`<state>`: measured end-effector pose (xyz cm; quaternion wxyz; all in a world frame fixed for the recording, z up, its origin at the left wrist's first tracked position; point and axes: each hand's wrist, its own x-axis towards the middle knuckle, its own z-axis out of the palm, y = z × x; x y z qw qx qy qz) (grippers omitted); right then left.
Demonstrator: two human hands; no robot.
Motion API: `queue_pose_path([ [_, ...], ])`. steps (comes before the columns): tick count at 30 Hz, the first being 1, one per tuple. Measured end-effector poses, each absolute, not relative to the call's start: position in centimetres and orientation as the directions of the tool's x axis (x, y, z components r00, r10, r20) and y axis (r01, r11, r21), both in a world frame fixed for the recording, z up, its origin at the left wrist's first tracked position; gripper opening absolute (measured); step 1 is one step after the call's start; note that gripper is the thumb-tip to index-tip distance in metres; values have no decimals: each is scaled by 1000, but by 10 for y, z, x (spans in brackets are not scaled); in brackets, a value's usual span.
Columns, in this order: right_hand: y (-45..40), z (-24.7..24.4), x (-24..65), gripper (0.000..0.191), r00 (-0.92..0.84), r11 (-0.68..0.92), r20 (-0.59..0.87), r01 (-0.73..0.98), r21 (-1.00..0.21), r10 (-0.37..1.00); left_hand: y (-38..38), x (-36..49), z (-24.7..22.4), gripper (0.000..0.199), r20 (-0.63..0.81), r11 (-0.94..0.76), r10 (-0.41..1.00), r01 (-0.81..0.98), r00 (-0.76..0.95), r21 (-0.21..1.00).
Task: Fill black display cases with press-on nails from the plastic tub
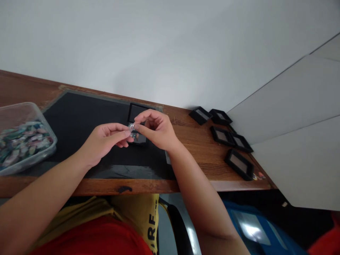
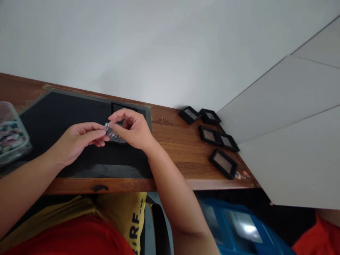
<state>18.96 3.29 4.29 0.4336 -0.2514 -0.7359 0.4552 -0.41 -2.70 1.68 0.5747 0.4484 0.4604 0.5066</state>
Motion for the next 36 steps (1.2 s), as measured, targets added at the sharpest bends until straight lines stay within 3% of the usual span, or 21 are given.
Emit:
queue_pose_path([
  [6,31,42,191,25,-524,480,392,38,-877,757,-27,-2,20,34,-78,84,996,-166,40,983],
  [12,23,50,193,44,-491,676,508,262,-689,708,-26,-2,23,38,-132,124,991,-185,-33,975],
  [17,19,48,192,50,-554,717,479,369,-592,681,-25,-2,22,33,-101,98,995,-153,-13,983],
  [29,14,51,189,34,-565,744,485,513,-429,668,-26,-2,21,35,-83,81,996,-100,-22,992],
  [36,14,54,192,35,-568,713,432,546,-440,701,-27,-3,18,40,-67,65,998,-98,-19,993],
])
